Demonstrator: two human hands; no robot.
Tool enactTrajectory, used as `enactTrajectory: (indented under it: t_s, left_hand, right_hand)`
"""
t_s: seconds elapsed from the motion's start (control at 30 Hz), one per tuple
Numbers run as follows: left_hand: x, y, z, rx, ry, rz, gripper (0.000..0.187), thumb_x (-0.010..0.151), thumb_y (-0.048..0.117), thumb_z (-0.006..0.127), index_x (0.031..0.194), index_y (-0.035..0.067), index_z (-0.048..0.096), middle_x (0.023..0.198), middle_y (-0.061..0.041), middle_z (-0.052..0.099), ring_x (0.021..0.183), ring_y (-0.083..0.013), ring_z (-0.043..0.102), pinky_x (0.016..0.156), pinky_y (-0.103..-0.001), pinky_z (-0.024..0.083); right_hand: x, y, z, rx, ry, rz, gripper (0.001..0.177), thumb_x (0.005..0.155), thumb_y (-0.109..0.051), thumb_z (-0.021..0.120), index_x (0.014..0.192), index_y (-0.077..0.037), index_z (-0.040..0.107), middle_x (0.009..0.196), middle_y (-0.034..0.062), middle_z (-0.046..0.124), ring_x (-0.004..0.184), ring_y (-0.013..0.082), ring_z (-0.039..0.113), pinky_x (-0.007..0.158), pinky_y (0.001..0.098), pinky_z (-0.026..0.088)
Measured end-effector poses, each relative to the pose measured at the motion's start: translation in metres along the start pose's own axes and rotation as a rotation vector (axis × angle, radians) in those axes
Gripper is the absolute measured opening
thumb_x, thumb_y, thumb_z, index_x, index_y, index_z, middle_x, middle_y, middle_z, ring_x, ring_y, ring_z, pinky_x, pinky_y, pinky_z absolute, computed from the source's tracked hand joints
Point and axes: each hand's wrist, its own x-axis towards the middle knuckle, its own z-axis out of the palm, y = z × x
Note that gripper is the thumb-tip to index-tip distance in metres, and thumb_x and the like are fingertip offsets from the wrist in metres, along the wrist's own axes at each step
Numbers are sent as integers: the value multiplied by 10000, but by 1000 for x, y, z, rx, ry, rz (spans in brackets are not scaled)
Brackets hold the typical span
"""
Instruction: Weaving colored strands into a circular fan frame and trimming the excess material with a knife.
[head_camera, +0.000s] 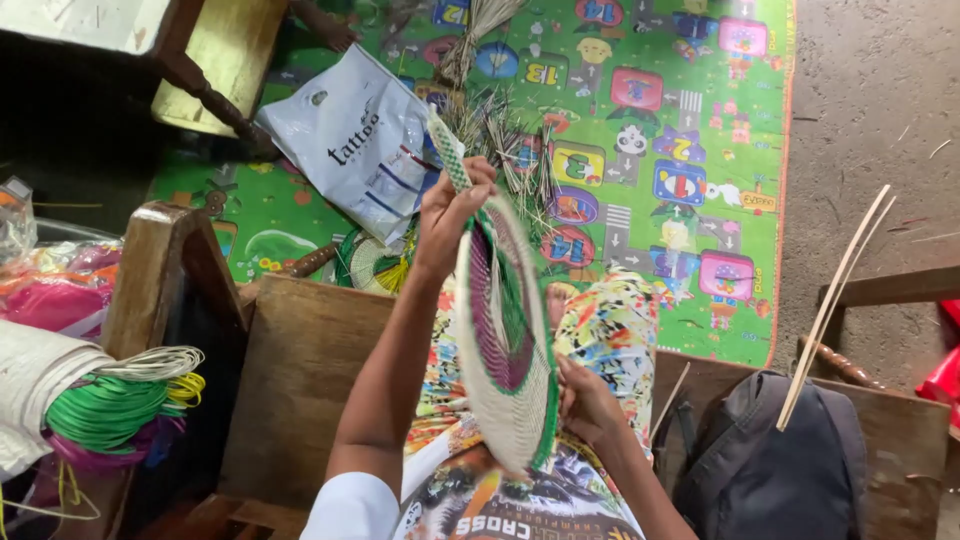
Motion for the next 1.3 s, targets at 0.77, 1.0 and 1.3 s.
enactTrajectory:
  t_s: [0.77,1.0,1.3]
  left_hand:
    - [97,-125,26,377,334,-187,337,1066,274,622,1258,-1,591,1143,-233,686,974,-308,713,784,-427,607]
    - [40,-188,60,802,103,-438,133,1069,216,475,1097,129,571,870,-34,596,886,-235,561,1122,-493,314]
    - [-78,-252,96,910,-570,-1132,274,1056,97,430,1267,-11,567,1521,-118,464,1208,-363,558,1182,-693,245]
  right_hand:
    - [47,-139,-92,-1339,921,-847,684,878,-336,809,1458,-84,549,1338,225,602,1314,491,512,1022,687,418]
    - [54,-142,-98,-1623,963,-213,667,921,-635,557,1430,-205,588,1557,93,480,1503,414,279,1102,670,334]
    - [58,-154,-81,-1722,1003,-88,598,894,-686,558,1316,-279,674,1531,83,545,1517,360,338,1085,644,365]
